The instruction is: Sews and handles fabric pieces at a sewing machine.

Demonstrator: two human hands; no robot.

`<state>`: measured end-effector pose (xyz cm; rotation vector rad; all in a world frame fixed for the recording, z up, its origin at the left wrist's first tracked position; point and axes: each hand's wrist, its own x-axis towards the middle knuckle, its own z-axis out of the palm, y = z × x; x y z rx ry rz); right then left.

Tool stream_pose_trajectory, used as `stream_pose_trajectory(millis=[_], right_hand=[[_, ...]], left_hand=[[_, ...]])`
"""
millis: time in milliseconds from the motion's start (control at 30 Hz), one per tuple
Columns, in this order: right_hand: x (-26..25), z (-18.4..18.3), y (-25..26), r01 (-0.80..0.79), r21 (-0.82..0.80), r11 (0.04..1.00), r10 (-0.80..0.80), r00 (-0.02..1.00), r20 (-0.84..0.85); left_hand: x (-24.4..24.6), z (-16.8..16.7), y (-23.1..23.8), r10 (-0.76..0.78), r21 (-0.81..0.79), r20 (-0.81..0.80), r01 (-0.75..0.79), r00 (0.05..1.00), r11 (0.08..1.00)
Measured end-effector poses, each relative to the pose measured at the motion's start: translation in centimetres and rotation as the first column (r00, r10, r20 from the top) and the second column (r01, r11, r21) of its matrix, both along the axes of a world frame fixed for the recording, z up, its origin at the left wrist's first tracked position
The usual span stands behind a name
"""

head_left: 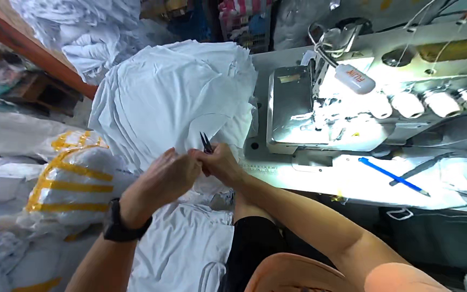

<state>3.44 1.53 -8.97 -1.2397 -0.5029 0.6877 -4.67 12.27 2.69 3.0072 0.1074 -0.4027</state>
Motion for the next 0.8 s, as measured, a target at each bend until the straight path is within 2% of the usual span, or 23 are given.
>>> stream_pose_trajectory(millis=[33,100,133,200,233,300,367,400,467,500,567,600,667,700,733,800], right_hand=[[0.0,0.7,0.6,0.040,0.019,0.999,-0.041,0.998,0.054],[-0.2,1.4,0.9,0.106,0.105,0.989,-0.135,0.938,0.319],[-0.3,1.7,0.9,0.119,0.108,0.987,-0.157,0.862,0.482],[0.5,2.7,-0.4,0.131,-0.017,0.991,-0.082,0.706,0.703],[1.9,3.1,-1.6,0.169,-0.102,0.980,-0.045,0.691,0.721],[5.6,4.3,-3.8,0.302,-0.210,0.930,-0.116,0.783,0.611],[7.2,4.3,-5.2,0.375,-0.244,0.894,-0.195,0.818,0.541],[6.7,4.2,-5.9,0.354,-0.237,0.905,-0.164,0.803,0.574],[4.3,3.3,-7.6,0.284,-0.247,0.926,-0.058,0.757,0.651],[3.5,2.7,-8.6,0.252,-0.273,0.928,-0.017,0.764,0.645],[2.5,0.2,-11.8,0.226,-0.298,0.928,-0.008,0.809,0.588],[2.0,-1.8,-13.8,0.235,-0.300,0.925,-0.027,0.826,0.562],[0.6,-5.5,-18.6,0.189,-0.342,0.920,-0.008,0.885,0.466],[-0.3,-6.8,-20.7,0.145,-0.366,0.919,0.016,0.916,0.402],[-1.1,-7.9,-22.4,0.122,-0.384,0.915,0.025,0.934,0.356],[-2.0,-9.3,-24.2,0.132,-0.408,0.903,0.003,0.949,0.314]], left_hand=[[0.6,0.7,0.5,0.040,0.018,0.051,-0.041,0.998,0.999],[3.4,1.0,1.9,0.128,0.110,0.209,-0.153,0.969,0.982],[5.3,0.5,3.0,0.165,0.105,0.278,-0.201,0.946,0.974],[8.2,-0.1,5.9,0.174,0.102,0.415,-0.236,0.893,0.966],[9.1,0.4,7.2,0.197,0.103,0.482,-0.278,0.854,0.955],[9.7,3.7,8.6,0.308,0.079,0.534,-0.409,0.787,0.909],[10.4,7.1,7.5,0.358,0.048,0.569,-0.464,0.741,0.884],[11.2,8.3,6.3,0.330,0.049,0.623,-0.456,0.709,0.888],[14.1,9.0,3.2,0.237,0.035,0.721,-0.376,0.651,0.926],[15.7,8.3,1.4,0.161,0.051,0.730,-0.288,0.664,0.956],[18.3,5.6,-1.7,-0.006,0.041,0.688,-0.031,0.726,0.999],[19.4,3.3,-2.8,-0.103,0.010,0.671,0.131,0.735,0.991],[20.7,-2.1,-5.7,-0.202,-0.167,0.681,0.418,0.704,0.893],[20.8,-4.7,-7.4,-0.184,-0.293,0.683,0.496,0.707,0.817],[20.6,-7.0,-8.9,-0.159,-0.400,0.672,0.535,0.723,0.744],[20.0,-10.1,-10.8,-0.113,-0.514,0.663,0.560,0.740,0.650]])
